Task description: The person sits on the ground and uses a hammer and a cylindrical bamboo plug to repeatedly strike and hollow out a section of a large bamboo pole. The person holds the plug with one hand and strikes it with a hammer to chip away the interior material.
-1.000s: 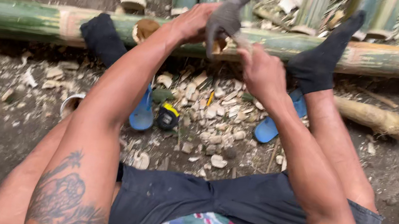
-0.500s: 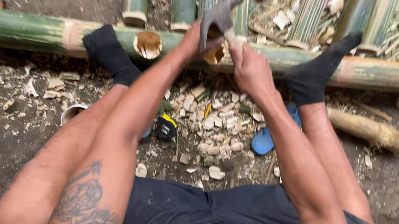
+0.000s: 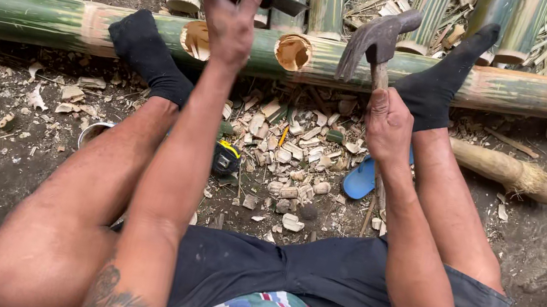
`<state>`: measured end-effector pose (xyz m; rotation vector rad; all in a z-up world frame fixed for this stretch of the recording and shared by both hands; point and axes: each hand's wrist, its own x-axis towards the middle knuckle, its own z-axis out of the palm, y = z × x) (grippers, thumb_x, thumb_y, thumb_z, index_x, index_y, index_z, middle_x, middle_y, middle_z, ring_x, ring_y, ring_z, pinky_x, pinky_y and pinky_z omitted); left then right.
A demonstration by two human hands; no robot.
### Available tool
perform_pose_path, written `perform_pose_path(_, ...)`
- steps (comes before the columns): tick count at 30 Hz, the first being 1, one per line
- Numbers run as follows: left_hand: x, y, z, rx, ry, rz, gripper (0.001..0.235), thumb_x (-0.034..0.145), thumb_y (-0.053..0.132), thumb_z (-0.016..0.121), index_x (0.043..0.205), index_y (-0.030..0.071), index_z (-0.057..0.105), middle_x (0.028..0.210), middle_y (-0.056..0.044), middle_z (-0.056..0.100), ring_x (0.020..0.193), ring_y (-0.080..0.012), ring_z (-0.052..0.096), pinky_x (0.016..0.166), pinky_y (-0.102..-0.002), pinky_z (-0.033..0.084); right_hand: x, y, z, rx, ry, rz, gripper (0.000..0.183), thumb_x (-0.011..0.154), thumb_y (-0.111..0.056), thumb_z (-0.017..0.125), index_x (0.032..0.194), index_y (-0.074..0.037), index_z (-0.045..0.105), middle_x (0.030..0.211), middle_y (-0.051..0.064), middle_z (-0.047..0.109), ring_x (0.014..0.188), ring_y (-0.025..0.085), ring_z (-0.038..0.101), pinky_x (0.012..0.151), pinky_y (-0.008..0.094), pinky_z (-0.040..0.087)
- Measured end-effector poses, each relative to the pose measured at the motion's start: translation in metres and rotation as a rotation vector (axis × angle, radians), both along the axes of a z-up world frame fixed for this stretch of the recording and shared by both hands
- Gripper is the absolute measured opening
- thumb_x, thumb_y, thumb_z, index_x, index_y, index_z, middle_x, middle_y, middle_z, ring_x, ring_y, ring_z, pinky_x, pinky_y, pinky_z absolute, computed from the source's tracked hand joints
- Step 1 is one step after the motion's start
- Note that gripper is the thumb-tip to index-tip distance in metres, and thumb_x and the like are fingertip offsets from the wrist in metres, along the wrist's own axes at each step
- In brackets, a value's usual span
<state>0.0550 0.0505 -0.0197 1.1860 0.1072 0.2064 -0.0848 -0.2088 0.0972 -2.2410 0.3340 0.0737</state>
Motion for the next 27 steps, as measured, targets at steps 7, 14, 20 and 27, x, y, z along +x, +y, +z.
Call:
perform_pose_path(7, 0.033, -0.041, -0.024, 0.272, -0.095, -0.403, 0.061, 0.091, 0.028, 0.088, 0.134, 0.007, 0.051, 0.124, -0.011, 0.065, 0.116, -0.0242, 0.07, 0.103, -0.041, 0.06, 0.009, 0.005, -0.005, 0.179, 0.02, -0.032, 0.059, 0.106, -0.062, 0.046, 0.085, -0.007, 0.051, 0.066, -0.004, 0.048, 0.059, 0.006, 0.045, 0.05, 0.026, 0.036)
perform_pose_path(14, 0.032, -0.066, -0.063, 0.323, -0.094, -0.376, 0.073, 0.093, 0.03, 0.085, 0.145, 0.006, 0.04, 0.128, -0.015, 0.065, 0.121, -0.027, 0.071, 0.107, -0.043, 0.057, 0.014, 0.007, 0.007, 0.128, 0.048, -0.023, 0.06, 0.105, -0.064, 0.046, 0.087, -0.007, 0.051, 0.065, -0.002, 0.048, 0.057, 0.006, 0.047, 0.049, 0.025, 0.036)
perform_pose_path(20, 0.037, -0.091, -0.082, 0.378, -0.146, -0.414, 0.074, 0.092, 0.031, 0.085, 0.148, 0.01, 0.041, 0.131, -0.015, 0.065, 0.123, -0.0282, 0.069, 0.107, -0.045, 0.057, 0.019, 0.003, 0.019, -0.226, -0.241, 0.172, 0.059, 0.114, -0.06, 0.042, 0.106, -0.002, 0.054, 0.077, 0.009, 0.056, 0.066, 0.017, 0.057, 0.059, 0.036, 0.046)
perform_pose_path(27, 0.051, -0.085, -0.083, 0.624, -0.227, -0.469, 0.069, 0.096, 0.026, 0.085, 0.149, 0.015, 0.043, 0.132, -0.015, 0.066, 0.124, -0.0295, 0.067, 0.105, -0.044, 0.058, 0.105, 0.024, -0.008, -0.501, 0.083, 0.342, 0.046, 0.119, -0.048, 0.039, 0.111, -0.004, 0.051, 0.075, 0.009, 0.059, 0.061, 0.031, 0.059, 0.054, 0.044, 0.044)
